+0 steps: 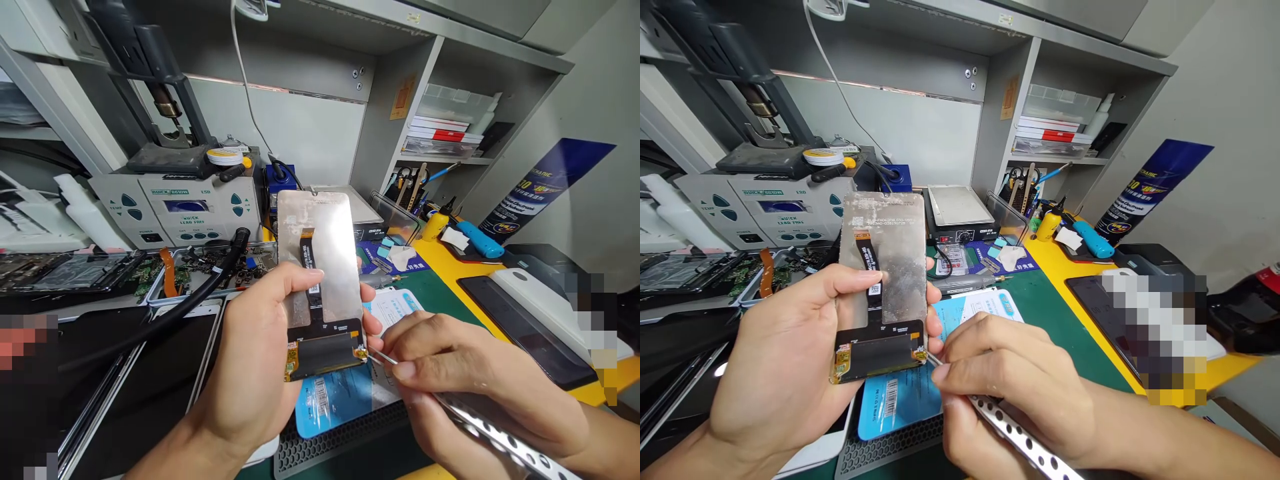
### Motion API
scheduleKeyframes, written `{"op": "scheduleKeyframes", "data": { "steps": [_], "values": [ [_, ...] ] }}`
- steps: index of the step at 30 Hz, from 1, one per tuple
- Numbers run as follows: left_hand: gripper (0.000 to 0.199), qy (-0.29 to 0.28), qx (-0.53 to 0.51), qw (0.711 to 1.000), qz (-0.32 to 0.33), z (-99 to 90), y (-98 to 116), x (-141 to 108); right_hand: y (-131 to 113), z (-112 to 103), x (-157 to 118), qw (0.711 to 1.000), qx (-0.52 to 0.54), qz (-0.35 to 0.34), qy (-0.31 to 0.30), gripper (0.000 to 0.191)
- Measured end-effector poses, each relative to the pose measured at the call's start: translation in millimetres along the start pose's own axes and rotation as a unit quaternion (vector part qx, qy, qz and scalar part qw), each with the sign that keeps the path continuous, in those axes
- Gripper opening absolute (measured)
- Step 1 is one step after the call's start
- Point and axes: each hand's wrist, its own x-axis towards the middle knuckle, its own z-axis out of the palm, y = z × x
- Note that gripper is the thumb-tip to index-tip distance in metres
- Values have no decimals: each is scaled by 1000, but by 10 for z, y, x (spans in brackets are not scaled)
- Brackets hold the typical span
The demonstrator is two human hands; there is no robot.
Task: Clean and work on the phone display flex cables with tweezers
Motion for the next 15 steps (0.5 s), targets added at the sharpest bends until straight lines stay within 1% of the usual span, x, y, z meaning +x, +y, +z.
{"op": "scheduleKeyframes", "data": {
  "steps": [6,9,12,15],
  "values": [
    [34,14,18,1000,0,15,23,-11,22,23,31,1000,6,13,-4,48],
    [35,-8,-2,1000,3,4,24,-3,54,57,27,1000,9,20,-8,51],
    [40,-37,-12,999,-19,-12,26,7,59,70,-18,999,22,40,3,51],
    [44,-29,-21,998,-43,-24,36,18,11,61,-68,997,36,61,26,50]
  ]
}}
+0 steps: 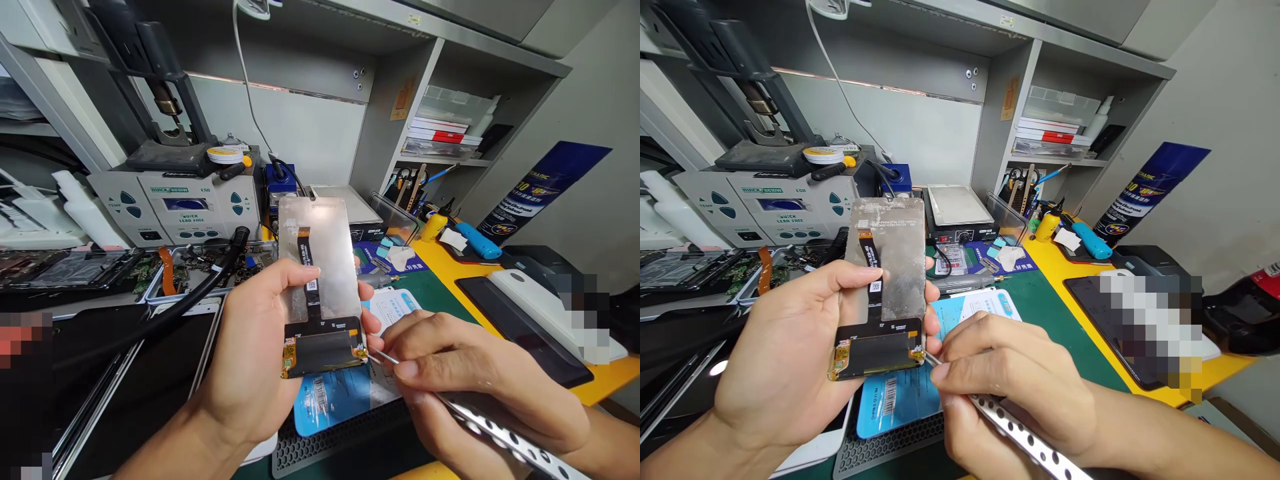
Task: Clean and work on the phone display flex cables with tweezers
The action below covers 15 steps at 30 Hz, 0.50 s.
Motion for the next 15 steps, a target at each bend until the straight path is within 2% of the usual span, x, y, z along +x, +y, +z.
{"op": "scheduleKeyframes", "data": {
  "steps": [5,15],
  "values": [
    [50,-28,-16,999,-23,-27,19,34,-69,-16,-14,1000,-1,-3,9,48],
    [40,-28,-96,994,-51,-102,-8,90,1,-160,103,992,-27,-90,-87,46]
  ]
}}
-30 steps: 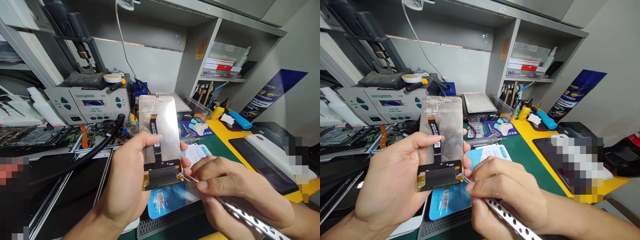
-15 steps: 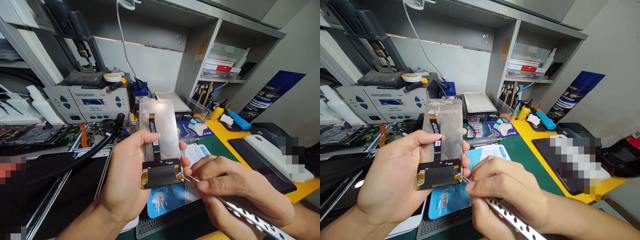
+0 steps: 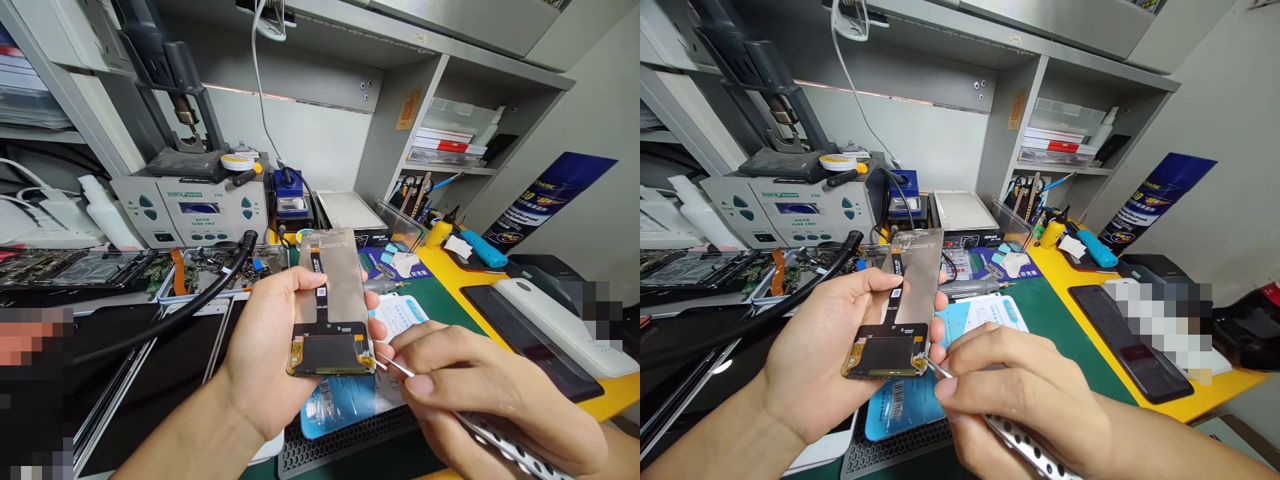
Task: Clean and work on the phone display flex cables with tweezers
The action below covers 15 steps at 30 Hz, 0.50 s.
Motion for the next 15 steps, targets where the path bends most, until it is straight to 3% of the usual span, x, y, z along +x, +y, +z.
{"op": "scheduleKeyframes", "data": {
  "steps": [7,15],
  "values": [
    [38,-12,-2,1000,-28,-30,5,8,-47,93,-53,997,37,53,52,51],
    [37,-14,11,1000,-11,37,19,6,-75,83,-44,995,43,67,58,52]
  ]
}}
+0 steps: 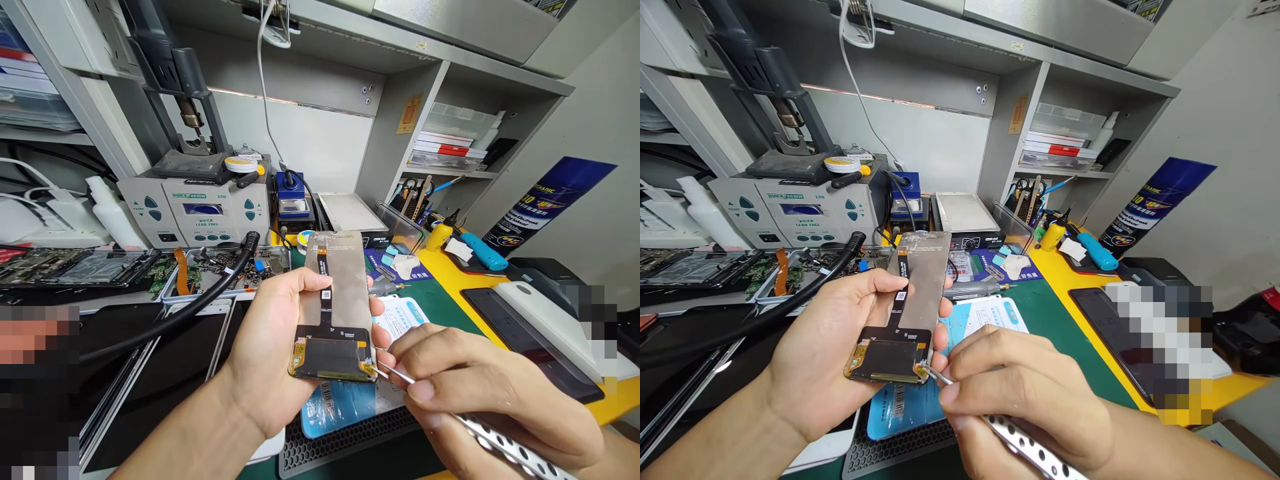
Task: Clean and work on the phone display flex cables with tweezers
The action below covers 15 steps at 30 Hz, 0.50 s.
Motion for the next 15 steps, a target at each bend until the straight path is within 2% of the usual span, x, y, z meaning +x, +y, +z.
{"op": "scheduleKeyframes", "data": {
  "steps": [4,8,12,15],
  "values": [
    [42,-14,8,1000,10,18,6,-16,-16,16,2,999,15,28,9,50],
    [45,-22,29,999,28,28,9,-48,7,22,1,1000,23,19,6,49],
    [53,-13,73,997,22,29,3,-71,38,34,-23,999,28,26,24,48],
    [52,2,77,997,28,36,-3,-84,38,48,-13,999,23,24,31,47]
  ]
}}
